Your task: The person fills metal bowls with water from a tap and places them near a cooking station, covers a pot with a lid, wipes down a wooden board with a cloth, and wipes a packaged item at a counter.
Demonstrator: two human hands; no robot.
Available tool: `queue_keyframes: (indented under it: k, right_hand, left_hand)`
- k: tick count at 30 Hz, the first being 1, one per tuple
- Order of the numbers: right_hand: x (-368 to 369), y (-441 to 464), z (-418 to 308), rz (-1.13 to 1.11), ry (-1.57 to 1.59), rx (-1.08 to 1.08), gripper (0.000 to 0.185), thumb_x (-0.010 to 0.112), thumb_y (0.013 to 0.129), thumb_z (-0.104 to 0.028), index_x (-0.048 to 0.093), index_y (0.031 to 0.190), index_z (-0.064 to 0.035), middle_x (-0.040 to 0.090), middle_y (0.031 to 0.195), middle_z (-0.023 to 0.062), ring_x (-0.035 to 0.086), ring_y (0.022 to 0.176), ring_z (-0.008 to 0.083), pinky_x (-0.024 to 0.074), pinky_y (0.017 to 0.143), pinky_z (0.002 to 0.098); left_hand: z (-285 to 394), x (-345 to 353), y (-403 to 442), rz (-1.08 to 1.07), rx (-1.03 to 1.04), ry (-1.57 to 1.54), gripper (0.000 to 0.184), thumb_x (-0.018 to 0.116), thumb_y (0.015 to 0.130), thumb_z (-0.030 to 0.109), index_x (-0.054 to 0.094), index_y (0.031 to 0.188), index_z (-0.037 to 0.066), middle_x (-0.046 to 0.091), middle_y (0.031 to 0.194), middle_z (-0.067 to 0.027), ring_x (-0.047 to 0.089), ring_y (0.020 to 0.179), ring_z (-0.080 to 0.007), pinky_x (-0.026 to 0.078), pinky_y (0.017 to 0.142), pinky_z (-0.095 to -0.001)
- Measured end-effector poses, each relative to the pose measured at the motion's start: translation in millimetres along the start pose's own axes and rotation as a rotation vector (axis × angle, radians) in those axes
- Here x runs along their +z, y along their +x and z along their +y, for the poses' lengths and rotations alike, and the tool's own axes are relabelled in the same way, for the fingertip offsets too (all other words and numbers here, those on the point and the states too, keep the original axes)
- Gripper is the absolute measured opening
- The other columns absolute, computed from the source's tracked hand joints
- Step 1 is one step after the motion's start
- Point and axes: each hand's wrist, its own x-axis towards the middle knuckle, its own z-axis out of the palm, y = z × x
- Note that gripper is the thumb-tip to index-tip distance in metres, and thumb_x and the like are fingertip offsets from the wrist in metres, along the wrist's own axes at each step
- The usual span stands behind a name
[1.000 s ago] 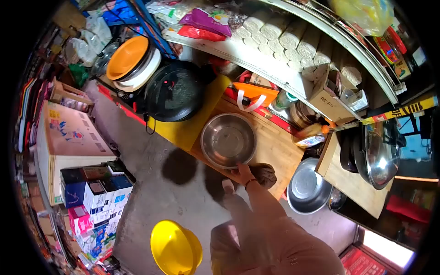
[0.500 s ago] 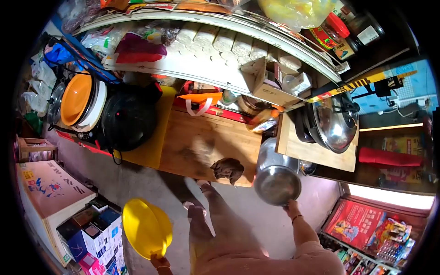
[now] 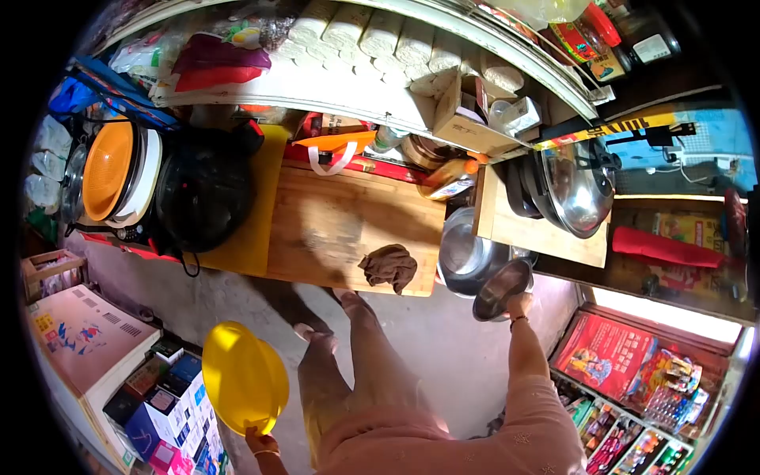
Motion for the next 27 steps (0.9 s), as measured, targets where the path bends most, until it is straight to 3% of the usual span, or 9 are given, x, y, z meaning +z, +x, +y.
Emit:
queue_keyframes:
  k: [2,4,6,8,11,15,16,19,27]
  right_hand:
    - [9.9,19.2,35.6,0.045,0.034,-0.011,0.057,0.058,0.071,-0.022,0.034,0.11,0.0133,0.04,0.114,0.0281,0.041,0.109,0.0349,0.0449,0.079,0.0415]
    - [31.6,11.2,44.4,0.492,-0.379,-0.517,0.041,0.05,0.073,-0.028,0.051,0.1,0.0036,0.054,0.099,0.0199,0.053,0.092,0.0316,0.0432,0.075,0.037]
    - [-46.5,-114.1,-37.9,-0.067,0.105,-0.368,0.04,0.052,0.074,-0.034,0.053,0.1,-0.0039,0.057,0.095,0.0147,0.054,0.089,0.0294,0.0432,0.071,0.0383]
    - [-20.5,-122.4,-6.9,-0.506,1.455,0.047,0.026,0.05,0.081,-0.029,0.053,0.1,-0.0116,0.056,0.089,0.0046,0.054,0.076,0.0161,0.0455,0.055,0.0295]
    - [39.7,-156.1,44.8,-0.672,1.353,0.008,0.016,0.047,0.082,-0.021,0.054,0.093,-0.012,0.057,0.085,0.0005,0.054,0.071,0.0124,0.0447,0.053,0.0242]
    - [31.4,-334.3,-76.0,-1.142,1.148,-0.153,0.026,0.044,0.077,-0.008,0.049,0.102,-0.0047,0.055,0.098,0.0062,0.052,0.09,0.0184,0.0429,0.078,0.0309]
    - [-6.4,-422.3,-139.5,-1.23,1.291,-0.01,0.022,0.047,0.075,-0.006,0.052,0.096,-0.0031,0.057,0.089,0.0077,0.056,0.072,0.0174,0.046,0.056,0.0311]
    - [-20.4,-514.8,-237.2,-1.538,1.069,-0.409,0.02,0.045,0.078,-0.006,0.048,0.097,0.0012,0.057,0.079,0.0091,0.055,0.06,0.0182,0.0464,0.048,0.0283]
    - [-51.0,-648.7,-407.9,-1.408,0.796,-1.109,0.021,0.048,0.083,-0.015,0.05,0.091,0.0041,0.058,0.075,0.0103,0.056,0.052,0.0146,0.0469,0.043,0.0246]
  left_hand:
    - [8.3,-4.2,13.6,-0.033,-0.036,-0.018,0.039,0.05,0.067,0.011,0.046,0.105,0.002,0.056,0.095,-0.0082,0.056,0.087,-0.0212,0.046,0.079,-0.0279]
    - [14.6,-15.2,31.4,-0.145,-0.084,-0.039,0.034,0.049,0.067,0.01,0.049,0.1,0.003,0.057,0.091,-0.0076,0.056,0.084,-0.021,0.047,0.077,-0.0286]
    - [28.1,-4.9,43.5,-0.212,-0.052,-0.103,0.027,0.048,0.067,0.01,0.051,0.094,0.004,0.057,0.087,-0.0061,0.057,0.08,-0.0209,0.048,0.073,-0.0302]
    - [33.5,-19.4,80.0,-0.245,-0.071,-0.122,0.027,0.049,0.065,0.01,0.051,0.092,0.007,0.057,0.087,-0.0048,0.057,0.079,-0.0214,0.049,0.069,-0.0341]
    - [78.1,2.6,76.4,-0.269,0.155,-0.209,0.049,0.05,0.062,0.003,0.042,0.11,0.009,0.055,0.088,-0.0046,0.057,0.077,-0.0233,0.051,0.06,-0.0354]
    - [148.6,22.6,82.5,-0.271,0.268,0.105,0.051,0.049,0.062,-0.001,0.041,0.112,0.008,0.054,0.093,-0.0063,0.057,0.077,-0.024,0.052,0.059,-0.0329]
    - [167.6,39.5,74.0,-0.307,0.287,0.077,0.05,0.049,0.063,-0.002,0.042,0.111,0.007,0.054,0.093,-0.0067,0.057,0.077,-0.023,0.051,0.057,-0.0314]
    - [202.6,78.2,79.8,-0.389,0.387,0.061,0.046,0.048,0.065,-0.003,0.043,0.11,0.005,0.054,0.093,-0.0065,0.057,0.076,-0.0213,0.052,0.054,-0.0298]
    - [307.7,169.6,66.2,-0.671,0.484,0.083,0.039,0.047,0.07,0.0,0.042,0.109,0.004,0.053,0.092,-0.0075,0.058,0.073,-0.02,0.052,0.053,-0.0283]
